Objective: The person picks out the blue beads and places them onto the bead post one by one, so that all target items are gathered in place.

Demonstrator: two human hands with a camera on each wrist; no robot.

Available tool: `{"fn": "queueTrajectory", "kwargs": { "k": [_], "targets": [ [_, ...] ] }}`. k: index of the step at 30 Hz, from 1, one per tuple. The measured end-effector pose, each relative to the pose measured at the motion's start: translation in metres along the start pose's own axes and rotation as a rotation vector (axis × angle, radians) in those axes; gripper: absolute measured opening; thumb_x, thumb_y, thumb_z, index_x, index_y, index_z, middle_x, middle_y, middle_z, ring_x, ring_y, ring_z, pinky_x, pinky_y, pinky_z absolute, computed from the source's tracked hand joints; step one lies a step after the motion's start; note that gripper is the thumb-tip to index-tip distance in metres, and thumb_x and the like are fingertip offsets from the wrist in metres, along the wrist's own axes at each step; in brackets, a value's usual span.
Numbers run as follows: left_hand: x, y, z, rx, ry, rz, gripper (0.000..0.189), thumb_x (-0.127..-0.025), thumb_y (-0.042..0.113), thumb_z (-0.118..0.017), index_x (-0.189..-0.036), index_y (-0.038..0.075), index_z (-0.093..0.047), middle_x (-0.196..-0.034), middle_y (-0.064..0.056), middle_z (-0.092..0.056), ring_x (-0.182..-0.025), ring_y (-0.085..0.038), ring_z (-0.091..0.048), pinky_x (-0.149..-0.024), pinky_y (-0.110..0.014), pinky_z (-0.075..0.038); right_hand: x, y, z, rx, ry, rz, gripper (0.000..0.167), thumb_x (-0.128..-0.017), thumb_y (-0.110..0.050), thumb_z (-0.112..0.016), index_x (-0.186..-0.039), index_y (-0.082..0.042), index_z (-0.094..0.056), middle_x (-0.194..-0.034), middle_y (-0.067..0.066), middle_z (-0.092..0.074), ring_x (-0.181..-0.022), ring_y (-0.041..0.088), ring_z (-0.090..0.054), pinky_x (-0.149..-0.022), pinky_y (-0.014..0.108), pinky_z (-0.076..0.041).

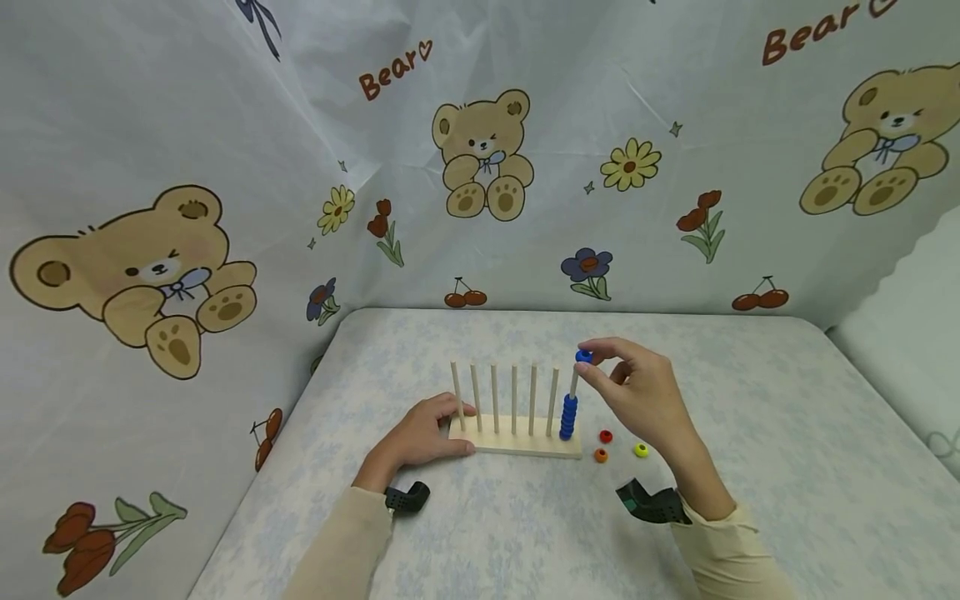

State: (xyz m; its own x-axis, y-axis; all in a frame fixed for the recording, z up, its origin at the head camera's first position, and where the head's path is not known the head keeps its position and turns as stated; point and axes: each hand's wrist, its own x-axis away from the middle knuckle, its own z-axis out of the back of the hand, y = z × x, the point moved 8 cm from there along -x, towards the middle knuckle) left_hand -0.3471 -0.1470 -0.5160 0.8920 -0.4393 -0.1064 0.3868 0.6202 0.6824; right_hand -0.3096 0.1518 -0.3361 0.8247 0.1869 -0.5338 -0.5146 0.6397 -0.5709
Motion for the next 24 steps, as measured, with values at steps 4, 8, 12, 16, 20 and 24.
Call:
{"fn": "queueTrajectory", "kwargs": {
  "k": [4, 8, 12, 16, 20, 24],
  "targets": [
    [0.000, 0.000, 0.000, 0.004, -0.004, 0.000, 0.046, -0.076, 0.058, -0.082, -0.117, 0.046, -0.065, -0.120, 0.025, -0.060, -0.102, -0.004, -0.056, -0.092, -0.032, -0.047, 0.001, 0.001, -0.004, -0.003, -0.013, -0.007, 0.024, -0.092, -0.022, -0.075, -0.114, -0.014, -0.073, -0.091, 0.000, -0.069, -0.050, 0.008, -0.045, -0.046, 0.024, -0.040],
    [0.000, -0.001, -0.001, 0.009, -0.007, 0.005, 0.045, -0.076, 0.059, -0.082, -0.116, 0.047, -0.064, -0.120, 0.026, -0.060, -0.103, -0.004, -0.056, -0.091, -0.031, -0.046, 0.001, 0.002, -0.008, 0.004, -0.028, -0.017, 0.025, -0.092, -0.023, -0.075, -0.114, -0.014, -0.073, -0.091, 0.002, -0.070, -0.051, 0.009, -0.046, -0.047, 0.024, -0.041],
    [0.000, -0.001, -0.001, 0.011, -0.007, 0.004, 0.044, -0.076, 0.060, -0.081, -0.115, 0.046, -0.064, -0.122, 0.025, -0.060, -0.104, -0.004, -0.057, -0.091, -0.032, -0.046, 0.001, 0.002, -0.011, 0.015, -0.039, -0.030, 0.026, -0.092, -0.025, -0.075, -0.115, -0.013, -0.073, -0.092, 0.003, -0.070, -0.053, 0.010, -0.046, -0.048, 0.024, -0.041],
    [0.000, -0.002, 0.000, 0.008, -0.003, 0.010, 0.044, -0.076, 0.059, -0.081, -0.115, 0.047, -0.065, -0.121, 0.027, -0.059, -0.104, -0.003, -0.056, -0.092, -0.031, -0.046, 0.001, 0.002, -0.011, 0.021, -0.052, -0.043, 0.026, -0.092, -0.025, -0.075, -0.116, -0.013, -0.073, -0.092, 0.002, -0.070, -0.053, 0.011, -0.047, -0.047, 0.024, -0.041],
    [0.000, -0.001, 0.000, 0.001, 0.003, 0.004, 0.043, -0.076, 0.059, -0.082, -0.114, 0.047, -0.065, -0.120, 0.028, -0.059, -0.101, -0.003, -0.056, -0.091, -0.031, -0.046, 0.001, 0.003, -0.011, 0.029, -0.064, -0.048, 0.026, -0.092, -0.025, -0.075, -0.116, -0.013, -0.073, -0.092, 0.002, -0.070, -0.054, 0.012, -0.048, -0.048, 0.024, -0.042],
    [0.000, 0.000, 0.000, -0.003, 0.007, 0.000, 0.043, -0.076, 0.059, -0.082, -0.113, 0.047, -0.065, -0.119, 0.028, -0.059, -0.099, -0.004, -0.056, -0.089, -0.030, -0.046, 0.002, 0.003, -0.011, 0.035, -0.078, -0.056, 0.026, -0.092, -0.025, -0.075, -0.115, -0.013, -0.073, -0.091, 0.002, -0.070, -0.055, 0.013, -0.049, -0.048, 0.024, -0.043]
  ]
}}
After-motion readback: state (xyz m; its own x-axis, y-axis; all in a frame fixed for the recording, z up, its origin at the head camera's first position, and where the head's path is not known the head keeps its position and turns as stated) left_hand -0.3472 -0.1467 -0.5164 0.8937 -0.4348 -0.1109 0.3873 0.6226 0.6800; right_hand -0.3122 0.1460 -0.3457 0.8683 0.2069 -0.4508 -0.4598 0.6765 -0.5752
